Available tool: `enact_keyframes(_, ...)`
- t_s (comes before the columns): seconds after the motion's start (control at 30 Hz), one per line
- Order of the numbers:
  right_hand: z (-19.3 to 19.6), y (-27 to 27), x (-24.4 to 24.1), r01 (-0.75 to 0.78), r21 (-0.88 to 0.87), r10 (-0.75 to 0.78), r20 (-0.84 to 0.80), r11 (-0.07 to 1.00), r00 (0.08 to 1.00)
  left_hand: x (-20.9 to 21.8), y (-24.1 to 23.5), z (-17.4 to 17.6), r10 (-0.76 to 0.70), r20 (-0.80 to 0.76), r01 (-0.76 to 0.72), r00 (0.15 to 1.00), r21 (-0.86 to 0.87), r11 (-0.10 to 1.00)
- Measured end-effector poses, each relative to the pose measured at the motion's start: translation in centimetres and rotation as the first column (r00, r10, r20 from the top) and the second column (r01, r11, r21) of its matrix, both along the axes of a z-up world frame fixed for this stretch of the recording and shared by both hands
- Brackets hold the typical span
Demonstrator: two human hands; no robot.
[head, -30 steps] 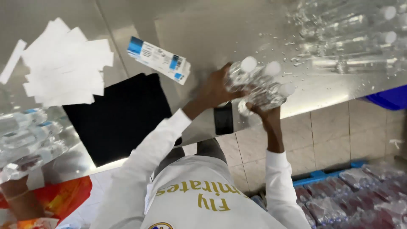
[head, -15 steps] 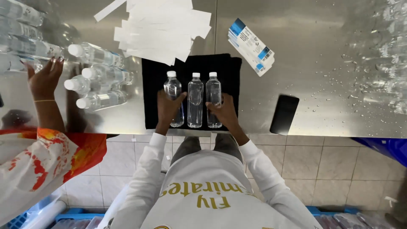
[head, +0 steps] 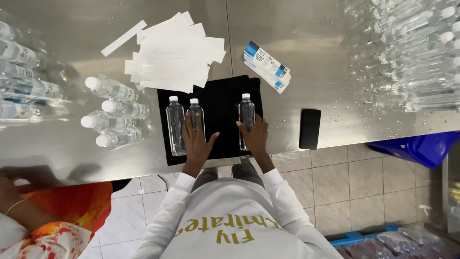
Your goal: The person repeatedly picks up clear plastic water bottles and wraps printed paper labels around them by hand. They place the labeled bottles aside on the table and continue the process with additional bottles from a nearby stack.
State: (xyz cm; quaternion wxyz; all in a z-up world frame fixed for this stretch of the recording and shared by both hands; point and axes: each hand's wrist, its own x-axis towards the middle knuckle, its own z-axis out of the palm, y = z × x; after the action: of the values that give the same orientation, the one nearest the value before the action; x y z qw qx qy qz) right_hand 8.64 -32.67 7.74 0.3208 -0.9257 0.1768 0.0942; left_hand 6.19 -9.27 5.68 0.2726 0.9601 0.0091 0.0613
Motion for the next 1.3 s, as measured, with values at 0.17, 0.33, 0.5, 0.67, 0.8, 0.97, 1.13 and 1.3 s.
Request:
enact_keyframes(0.17,-4.6,-8.0,7.3,-0.169,-0.436,0.404,0.532,0.884,0.744,0.4,-1.6,-1.7,0.023,0.021,-0.022,1.000,-0.019,1.000)
enact_keyframes(0.33,-6.7,-12.9,17.2,-0.182,-0.661,0.594,0.476,0.728,0.649,1.7,-4.6,-0.9,0.098,-0.054,-0.107,0.994,-0.227,0.968)
enact_keyframes(0.5,-6.3,-12.7,17.7,-0.222,-0.712,0.670,0.440,0.666,0.598,2.2,-6.3,0.0,0.216,-0.152,-0.251,0.964,-0.265,0.931)
enact_keyframes(0.67,-6.9,-14.1,15.7,-0.170,-0.635,0.598,0.556,0.753,0.577,2.1,-6.6,0.4,0.261,-0.061,-0.268,0.963,-0.268,0.925)
enact_keyframes(0.8,-0.4,-11.7,11.5,-0.145,-0.121,0.189,0.647,0.982,0.739,4.7,-10.2,4.7,0.110,-0.171,-0.196,0.979,-0.653,0.732)
enact_keyframes(0.97,6.5,-7.5,4.5,0.057,0.514,-0.117,0.086,0.856,0.989,8.8,-12.5,4.9,0.127,-0.415,-0.433,0.901,-0.880,0.195)
enact_keyframes(1.13,7.7,-4.9,1.7,-0.210,0.294,0.081,0.395,0.933,0.915,6.0,-11.3,3.5,0.213,-0.403,-0.452,0.890,-0.841,0.298)
enact_keyframes(1.3,6.4,-2.1,1.8,-0.404,-0.036,0.339,0.614,0.914,0.713,3.3,-12.0,5.4,0.036,-0.386,-0.385,0.922,-0.900,0.205)
